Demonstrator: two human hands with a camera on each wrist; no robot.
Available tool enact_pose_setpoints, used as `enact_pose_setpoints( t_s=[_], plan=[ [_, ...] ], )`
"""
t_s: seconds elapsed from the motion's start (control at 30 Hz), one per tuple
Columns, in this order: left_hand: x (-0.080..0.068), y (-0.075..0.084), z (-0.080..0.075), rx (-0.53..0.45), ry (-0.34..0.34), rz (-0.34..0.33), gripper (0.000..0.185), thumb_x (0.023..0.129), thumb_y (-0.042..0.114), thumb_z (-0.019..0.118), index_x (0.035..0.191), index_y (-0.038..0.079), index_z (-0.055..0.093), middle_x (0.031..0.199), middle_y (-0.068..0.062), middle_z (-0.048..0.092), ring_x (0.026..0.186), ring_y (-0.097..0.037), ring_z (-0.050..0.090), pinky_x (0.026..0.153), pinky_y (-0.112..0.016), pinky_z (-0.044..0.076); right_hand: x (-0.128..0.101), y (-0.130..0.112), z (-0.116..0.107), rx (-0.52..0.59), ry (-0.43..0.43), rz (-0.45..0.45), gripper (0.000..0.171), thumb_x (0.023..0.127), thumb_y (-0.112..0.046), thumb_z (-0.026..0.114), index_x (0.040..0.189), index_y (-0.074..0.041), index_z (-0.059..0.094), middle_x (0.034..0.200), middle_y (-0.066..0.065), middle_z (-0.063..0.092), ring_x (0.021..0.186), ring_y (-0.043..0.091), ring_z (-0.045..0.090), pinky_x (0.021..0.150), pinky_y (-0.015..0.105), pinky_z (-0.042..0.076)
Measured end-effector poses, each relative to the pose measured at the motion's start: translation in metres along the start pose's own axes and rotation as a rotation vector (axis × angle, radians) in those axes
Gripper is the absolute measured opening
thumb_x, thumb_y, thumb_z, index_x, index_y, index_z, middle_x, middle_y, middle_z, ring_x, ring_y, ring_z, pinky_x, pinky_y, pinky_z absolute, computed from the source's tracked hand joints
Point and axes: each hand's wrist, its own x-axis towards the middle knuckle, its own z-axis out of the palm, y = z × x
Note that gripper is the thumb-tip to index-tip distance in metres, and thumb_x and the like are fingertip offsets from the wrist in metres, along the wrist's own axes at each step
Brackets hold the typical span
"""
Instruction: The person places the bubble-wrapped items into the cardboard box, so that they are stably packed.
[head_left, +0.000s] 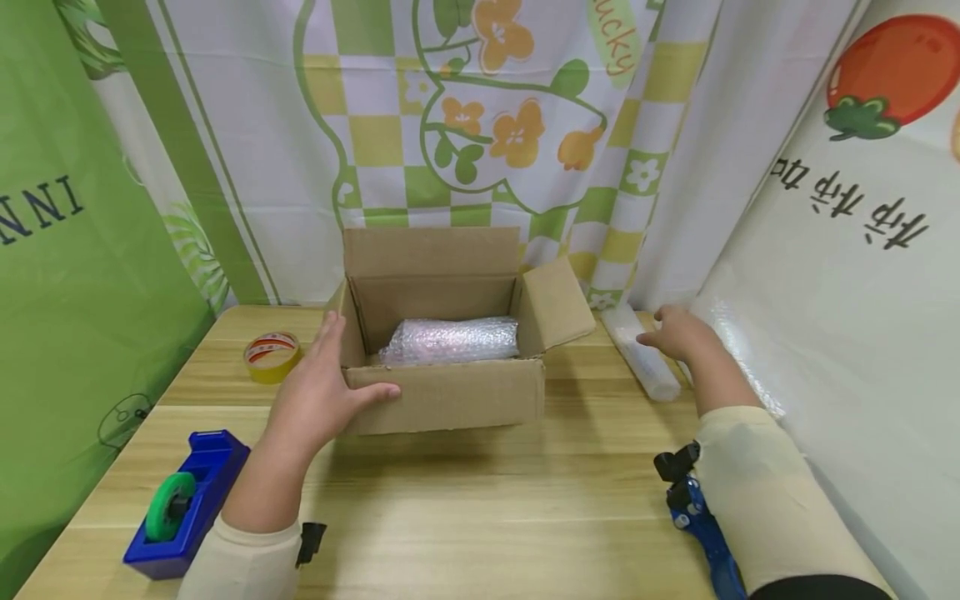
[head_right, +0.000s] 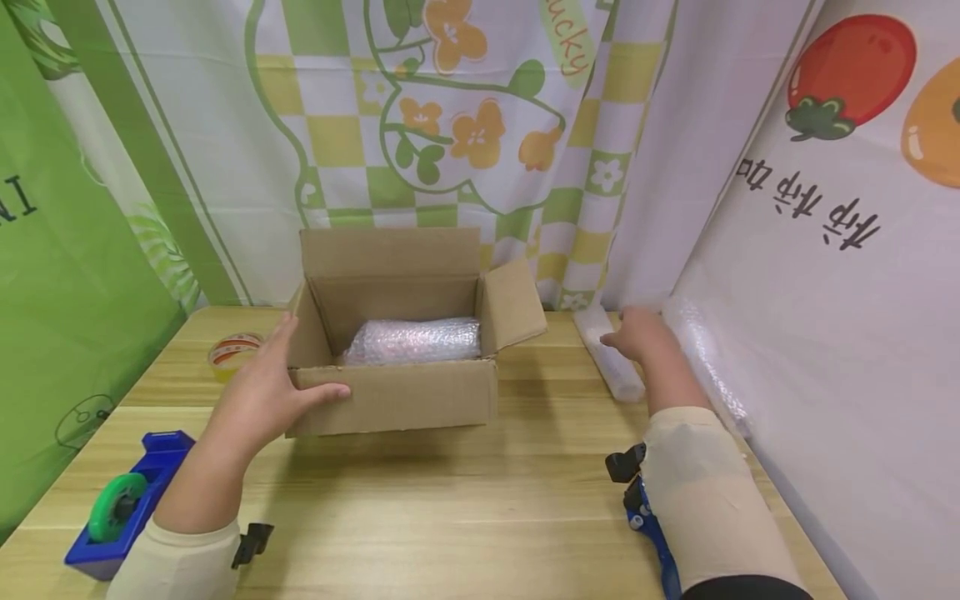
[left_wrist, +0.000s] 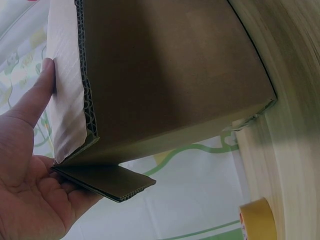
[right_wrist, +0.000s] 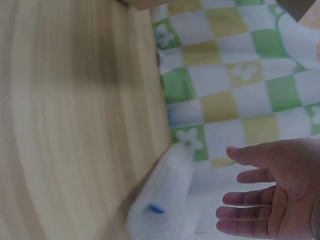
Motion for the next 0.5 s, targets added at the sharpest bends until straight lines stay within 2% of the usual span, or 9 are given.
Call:
enact_pose_setpoints(
  t_s=[0.17, 0.27, 0.4, 0.5],
  plan=[
    [0.0, 0.0, -0.001, 0.001, 0.001, -0.005, 0.128, 0.071, 0.072, 0.071, 0.159, 0.008, 0.004, 0.166, -0.012, 0.001, 0.145, -0.047, 0.023, 0.108, -0.063, 0.032, 0.006, 0.006, 0.013, -0.046, -0.095, 0.009, 0.078, 0.095, -0.04, 0.057, 0.14, 0.02, 0.034, 0.141, 0.041, 0.037, 0.129, 0.058, 0.037, 0.107, 0.064, 0.033],
    [0.0, 0.0, -0.001, 0.002, -0.002, -0.006, 0.129, 0.07, 0.073, 0.071, 0.159, 0.008, 0.004, 0.166, -0.011, 0.001, 0.145, -0.046, 0.023, 0.108, -0.063, 0.032, 0.005, 0.008, 0.019, -0.061, -0.153, 0.004, 0.073, 0.094, -0.037, 0.06, 0.131, 0.024, 0.042, 0.131, 0.042, 0.047, 0.12, 0.054, 0.048, 0.102, 0.06, 0.04],
    [0.0, 0.0, 0.0, 0.0, -0.005, -0.006, 0.13, 0.07, 0.074, 0.07, 0.159, 0.008, 0.003, 0.166, -0.01, 0.0, 0.145, -0.046, 0.023, 0.108, -0.063, 0.033, 0.005, 0.013, 0.026, -0.031, -0.169, 0.017, 0.054, 0.09, -0.025, 0.065, 0.111, 0.023, 0.052, 0.102, 0.035, 0.06, 0.089, 0.041, 0.062, 0.082, 0.049, 0.053],
    [0.001, 0.0, 0.0, 0.0, -0.001, -0.004, 0.13, 0.069, 0.075, 0.07, 0.159, 0.008, 0.004, 0.166, -0.011, 0.001, 0.145, -0.046, 0.024, 0.108, -0.063, 0.033, 0.006, 0.016, 0.029, -0.007, -0.151, 0.039, 0.04, 0.086, -0.016, 0.065, 0.102, 0.018, 0.054, 0.085, 0.025, 0.06, 0.068, 0.029, 0.06, 0.066, 0.039, 0.054]
  ],
)
